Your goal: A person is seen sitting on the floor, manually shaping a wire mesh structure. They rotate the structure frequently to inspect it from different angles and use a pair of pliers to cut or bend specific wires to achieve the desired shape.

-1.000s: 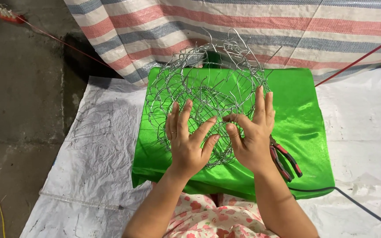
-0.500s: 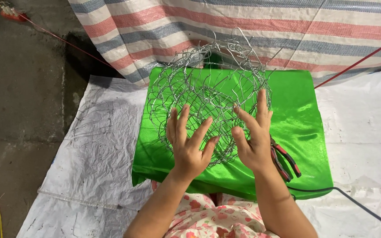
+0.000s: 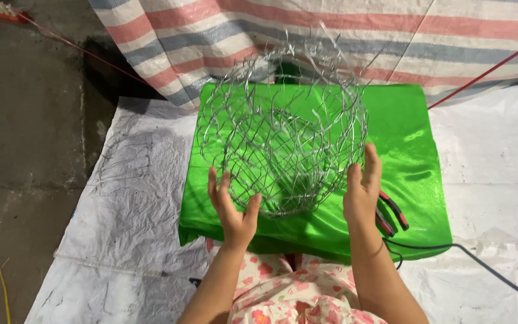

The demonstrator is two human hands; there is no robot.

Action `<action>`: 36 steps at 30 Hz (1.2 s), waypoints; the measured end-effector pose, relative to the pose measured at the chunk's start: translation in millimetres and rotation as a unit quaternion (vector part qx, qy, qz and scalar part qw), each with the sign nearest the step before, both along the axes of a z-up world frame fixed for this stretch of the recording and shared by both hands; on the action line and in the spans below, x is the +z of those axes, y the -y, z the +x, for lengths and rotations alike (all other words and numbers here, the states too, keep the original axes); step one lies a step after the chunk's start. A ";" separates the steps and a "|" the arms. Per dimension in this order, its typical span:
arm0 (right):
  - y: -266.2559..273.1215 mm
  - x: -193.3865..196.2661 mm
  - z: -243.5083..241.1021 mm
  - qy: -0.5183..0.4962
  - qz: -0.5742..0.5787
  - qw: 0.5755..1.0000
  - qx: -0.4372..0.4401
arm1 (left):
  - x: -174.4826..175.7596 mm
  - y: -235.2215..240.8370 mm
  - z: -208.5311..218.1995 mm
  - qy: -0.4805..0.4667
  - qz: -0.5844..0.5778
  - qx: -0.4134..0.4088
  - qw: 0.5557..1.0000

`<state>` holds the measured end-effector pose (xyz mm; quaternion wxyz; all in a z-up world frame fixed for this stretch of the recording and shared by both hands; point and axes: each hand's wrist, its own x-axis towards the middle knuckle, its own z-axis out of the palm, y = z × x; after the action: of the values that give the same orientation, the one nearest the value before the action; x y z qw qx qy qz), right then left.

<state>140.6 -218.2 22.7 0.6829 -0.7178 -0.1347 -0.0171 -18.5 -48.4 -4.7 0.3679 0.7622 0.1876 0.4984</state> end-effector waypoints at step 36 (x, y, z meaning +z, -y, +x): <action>-0.9 -29.4 -9.9 0.047 0.068 0.994 0.067 | -25.9 -41.5 -26.4 -0.003 -0.027 0.032 0.999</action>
<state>130.7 -217.3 -6.6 0.7228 -0.6572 -0.2133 -0.0146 -44.9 -6.8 -30.6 0.3715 0.7472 0.2265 0.5024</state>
